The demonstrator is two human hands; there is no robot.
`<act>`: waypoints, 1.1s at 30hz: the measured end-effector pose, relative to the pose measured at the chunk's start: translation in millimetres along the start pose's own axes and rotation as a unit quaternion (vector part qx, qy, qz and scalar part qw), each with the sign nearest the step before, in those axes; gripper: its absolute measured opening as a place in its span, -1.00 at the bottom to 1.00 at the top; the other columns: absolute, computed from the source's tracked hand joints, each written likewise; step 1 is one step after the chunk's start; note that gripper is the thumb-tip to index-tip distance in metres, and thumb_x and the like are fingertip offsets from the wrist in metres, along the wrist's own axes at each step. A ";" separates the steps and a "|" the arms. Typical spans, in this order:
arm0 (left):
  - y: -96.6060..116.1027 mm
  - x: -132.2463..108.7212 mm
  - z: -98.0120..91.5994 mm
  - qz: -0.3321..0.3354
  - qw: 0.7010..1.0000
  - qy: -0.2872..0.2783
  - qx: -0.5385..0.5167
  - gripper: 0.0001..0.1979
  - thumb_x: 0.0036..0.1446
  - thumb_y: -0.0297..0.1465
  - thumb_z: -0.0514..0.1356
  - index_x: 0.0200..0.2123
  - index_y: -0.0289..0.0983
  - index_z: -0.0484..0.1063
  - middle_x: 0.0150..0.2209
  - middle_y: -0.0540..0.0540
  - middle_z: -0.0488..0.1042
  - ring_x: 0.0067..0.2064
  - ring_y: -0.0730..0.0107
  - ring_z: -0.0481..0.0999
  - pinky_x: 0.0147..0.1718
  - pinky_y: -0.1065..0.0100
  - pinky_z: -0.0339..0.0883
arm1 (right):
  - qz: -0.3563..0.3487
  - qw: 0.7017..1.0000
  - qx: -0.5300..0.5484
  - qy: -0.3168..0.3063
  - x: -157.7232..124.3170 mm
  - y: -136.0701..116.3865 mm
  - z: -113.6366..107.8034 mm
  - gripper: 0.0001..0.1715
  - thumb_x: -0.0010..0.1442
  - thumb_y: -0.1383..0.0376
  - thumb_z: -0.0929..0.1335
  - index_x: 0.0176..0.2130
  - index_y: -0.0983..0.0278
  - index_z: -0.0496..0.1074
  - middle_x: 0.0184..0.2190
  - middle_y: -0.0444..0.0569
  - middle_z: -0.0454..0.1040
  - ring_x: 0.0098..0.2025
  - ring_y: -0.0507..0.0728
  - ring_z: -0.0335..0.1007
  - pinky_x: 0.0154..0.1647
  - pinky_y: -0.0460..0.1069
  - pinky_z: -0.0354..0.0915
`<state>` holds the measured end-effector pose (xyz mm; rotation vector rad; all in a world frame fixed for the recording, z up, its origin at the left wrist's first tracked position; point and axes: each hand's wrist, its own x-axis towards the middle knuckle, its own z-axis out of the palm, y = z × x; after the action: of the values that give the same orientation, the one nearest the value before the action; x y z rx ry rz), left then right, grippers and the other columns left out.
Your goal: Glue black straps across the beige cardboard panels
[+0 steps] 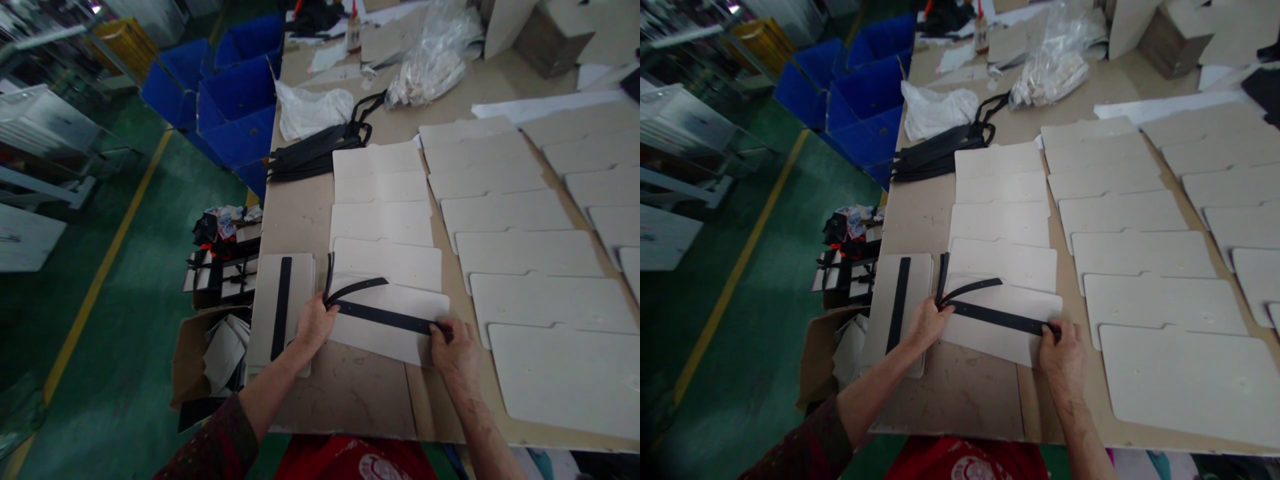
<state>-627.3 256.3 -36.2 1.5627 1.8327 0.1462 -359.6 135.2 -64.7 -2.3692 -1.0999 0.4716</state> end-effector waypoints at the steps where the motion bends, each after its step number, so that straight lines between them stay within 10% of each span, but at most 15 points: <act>1: -0.1 0.1 0.3 0.002 1.000 0.001 0.002 -0.76 0.10 -0.37 0.29 -0.12 -0.26 0.50 -0.23 -0.17 0.63 -0.18 0.18 0.60 -0.22 0.32 0.34 | -0.001 1.000 0.001 0.000 0.0 0.0 -0.1 -0.71 0.13 0.12 0.30 -0.23 0.26 0.43 -0.28 0.05 0.40 -0.33 0.19 0.34 -0.27 0.09 0.27; 16: 2.2 -9.9 14.6 0.076 0.996 0.027 0.036 -0.79 0.04 -0.61 0.19 -0.25 -0.25 0.46 -0.19 -0.12 0.55 -0.11 0.24 0.55 -0.08 0.33 0.35 | -0.054 0.997 -0.044 -0.043 -5.4 -15.4 -0.6 -0.72 0.22 0.28 0.19 -0.20 0.27 0.45 -0.26 0.05 0.42 -0.29 0.16 0.34 -0.24 0.04 0.22; 33: -0.5 0.1 26.2 0.056 0.998 0.027 0.006 -0.82 0.06 -0.36 0.33 -0.30 -0.25 0.40 -0.20 -0.11 0.47 -0.16 0.26 0.52 -0.14 0.30 0.34 | 0.012 0.994 -0.049 -0.095 5.3 -21.9 4.7 -0.69 0.15 0.08 0.29 -0.20 0.24 0.33 -0.19 0.07 0.38 -0.25 0.19 0.35 -0.24 0.05 0.24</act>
<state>-612.6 247.1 -55.9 1.6850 1.7913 0.2317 -372.1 152.9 -56.9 -2.4656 -1.2052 0.6786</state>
